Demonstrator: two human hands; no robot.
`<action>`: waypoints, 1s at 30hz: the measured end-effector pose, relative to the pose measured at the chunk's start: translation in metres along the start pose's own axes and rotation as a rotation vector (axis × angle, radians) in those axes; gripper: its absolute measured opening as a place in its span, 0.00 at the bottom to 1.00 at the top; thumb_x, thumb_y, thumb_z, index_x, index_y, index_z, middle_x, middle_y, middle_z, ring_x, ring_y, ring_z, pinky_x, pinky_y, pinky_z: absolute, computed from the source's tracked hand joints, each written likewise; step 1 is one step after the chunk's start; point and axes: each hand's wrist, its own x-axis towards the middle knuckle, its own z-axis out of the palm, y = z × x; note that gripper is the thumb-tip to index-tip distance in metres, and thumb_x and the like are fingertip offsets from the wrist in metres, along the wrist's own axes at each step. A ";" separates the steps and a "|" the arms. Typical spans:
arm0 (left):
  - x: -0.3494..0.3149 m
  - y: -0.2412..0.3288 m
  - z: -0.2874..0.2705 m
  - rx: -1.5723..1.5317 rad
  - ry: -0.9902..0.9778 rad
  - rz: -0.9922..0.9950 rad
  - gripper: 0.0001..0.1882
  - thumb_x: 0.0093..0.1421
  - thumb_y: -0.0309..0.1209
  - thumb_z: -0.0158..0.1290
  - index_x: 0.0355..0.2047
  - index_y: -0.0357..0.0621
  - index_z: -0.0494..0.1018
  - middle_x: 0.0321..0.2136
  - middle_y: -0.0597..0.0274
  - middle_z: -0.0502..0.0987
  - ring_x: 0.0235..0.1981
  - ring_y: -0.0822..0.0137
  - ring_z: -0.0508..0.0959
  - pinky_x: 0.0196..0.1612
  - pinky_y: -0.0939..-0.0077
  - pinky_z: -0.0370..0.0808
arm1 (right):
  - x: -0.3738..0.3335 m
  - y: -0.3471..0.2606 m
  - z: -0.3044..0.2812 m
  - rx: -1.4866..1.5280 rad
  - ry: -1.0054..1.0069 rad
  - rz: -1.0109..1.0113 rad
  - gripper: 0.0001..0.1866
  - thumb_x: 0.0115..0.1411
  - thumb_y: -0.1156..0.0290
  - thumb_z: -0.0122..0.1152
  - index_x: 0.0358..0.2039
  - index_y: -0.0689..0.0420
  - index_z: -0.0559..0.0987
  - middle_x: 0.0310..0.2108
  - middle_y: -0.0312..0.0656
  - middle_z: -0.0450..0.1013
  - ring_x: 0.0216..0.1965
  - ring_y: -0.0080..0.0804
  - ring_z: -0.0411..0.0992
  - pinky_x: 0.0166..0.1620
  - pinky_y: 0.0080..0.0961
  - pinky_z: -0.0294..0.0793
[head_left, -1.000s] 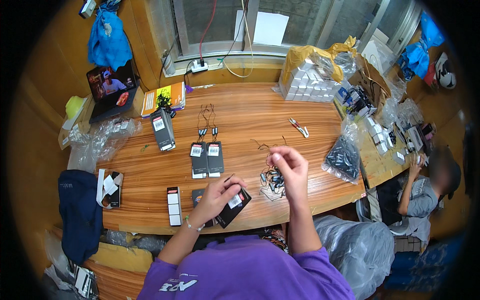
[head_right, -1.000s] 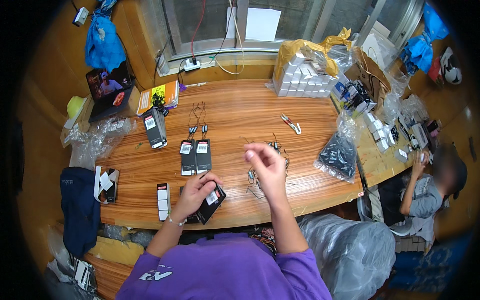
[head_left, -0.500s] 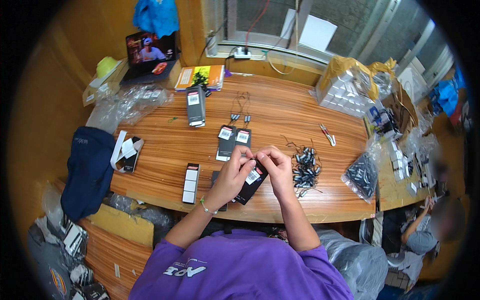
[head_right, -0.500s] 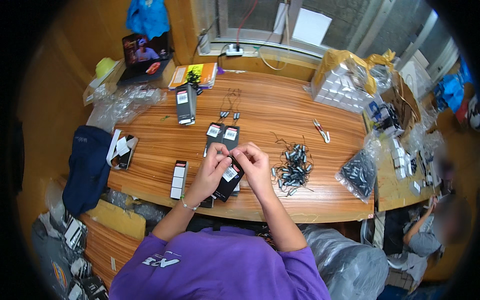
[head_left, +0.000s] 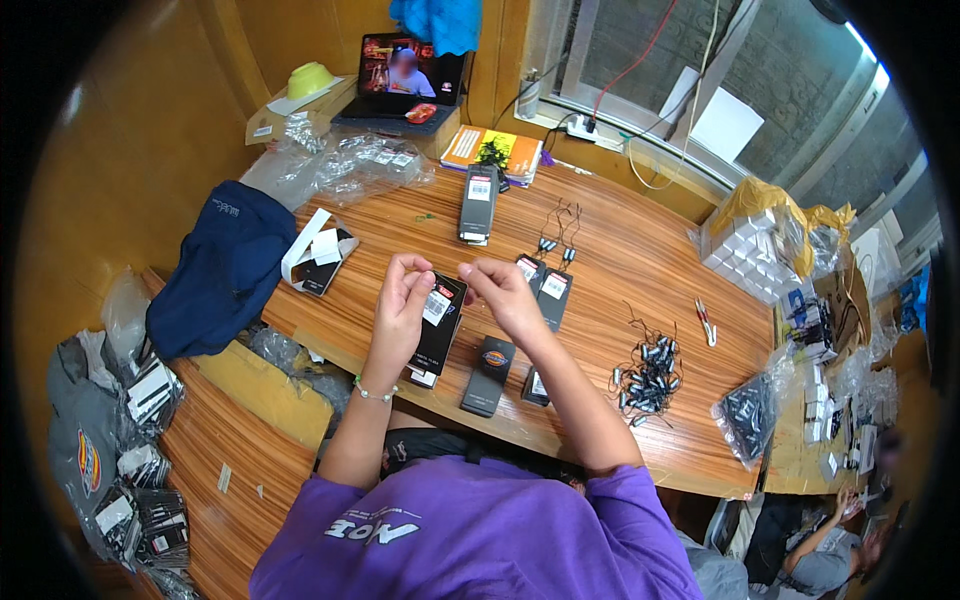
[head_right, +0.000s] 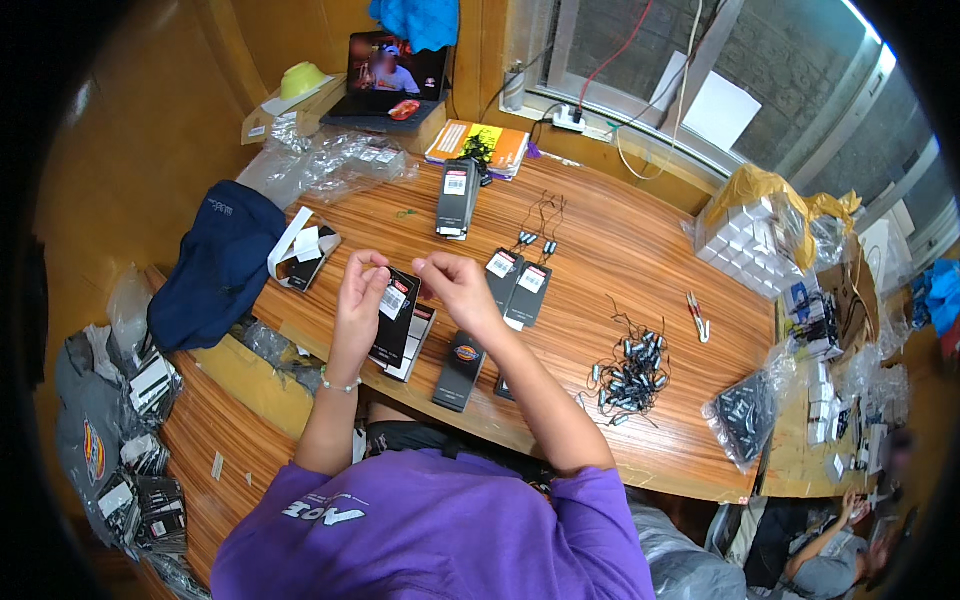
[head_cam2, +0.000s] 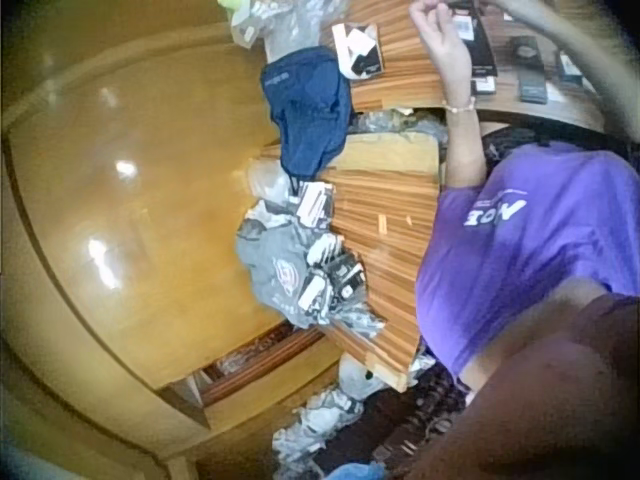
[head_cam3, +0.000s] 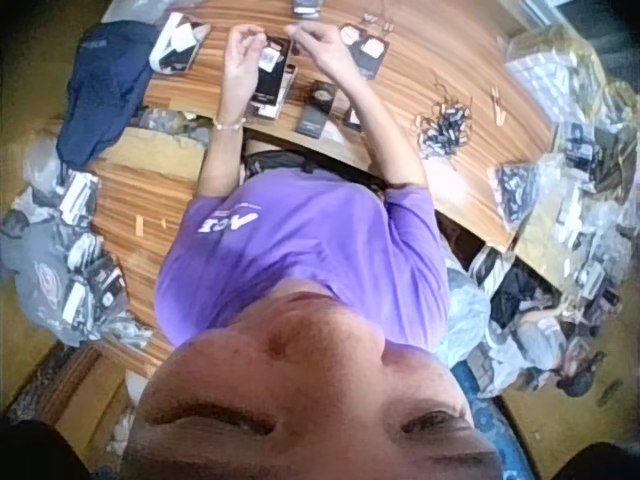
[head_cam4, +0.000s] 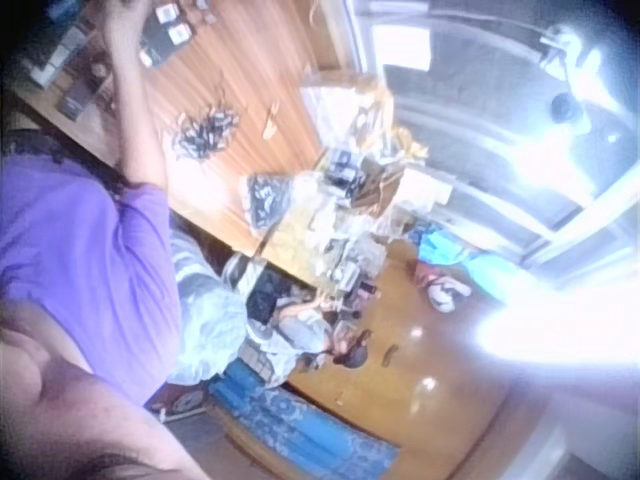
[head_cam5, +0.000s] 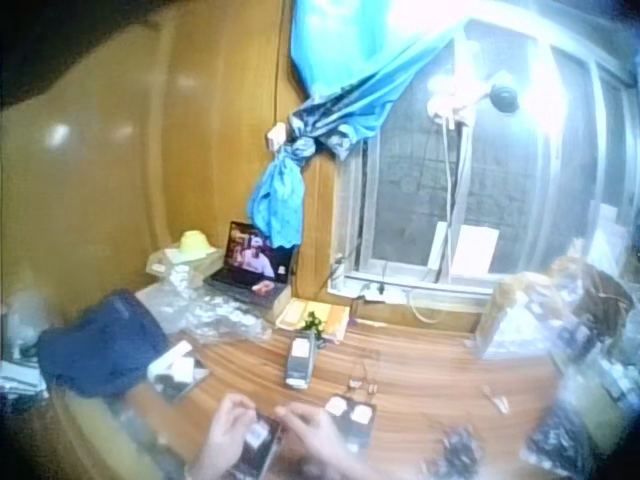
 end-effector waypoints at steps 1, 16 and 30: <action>-0.001 0.001 0.001 0.015 0.023 0.020 0.06 0.62 0.27 0.44 0.38 0.41 0.61 0.26 0.66 0.69 0.26 0.83 0.67 0.28 0.90 0.65 | 0.004 0.007 0.002 0.005 -0.028 -0.035 0.17 0.61 0.61 0.49 0.22 0.59 0.74 0.18 0.30 0.66 0.24 0.16 0.63 0.29 0.16 0.64; 0.001 0.006 0.036 0.701 -0.090 0.237 0.12 0.46 0.24 0.60 0.28 0.38 0.67 0.27 0.59 0.70 0.27 0.67 0.71 0.30 0.77 0.69 | -0.038 0.000 -0.009 0.456 0.280 0.081 0.04 0.59 0.71 0.51 0.30 0.58 0.72 0.26 0.31 0.69 0.28 0.14 0.65 0.31 0.12 0.63; -0.003 0.004 0.093 0.484 -0.337 0.273 0.08 0.48 0.18 0.55 0.28 0.38 0.67 0.32 0.67 0.65 0.25 0.79 0.61 0.26 0.87 0.59 | -0.092 -0.032 -0.044 0.741 0.465 -0.226 0.04 0.59 0.70 0.50 0.33 0.55 0.70 0.32 0.35 0.69 0.36 0.19 0.67 0.39 0.17 0.66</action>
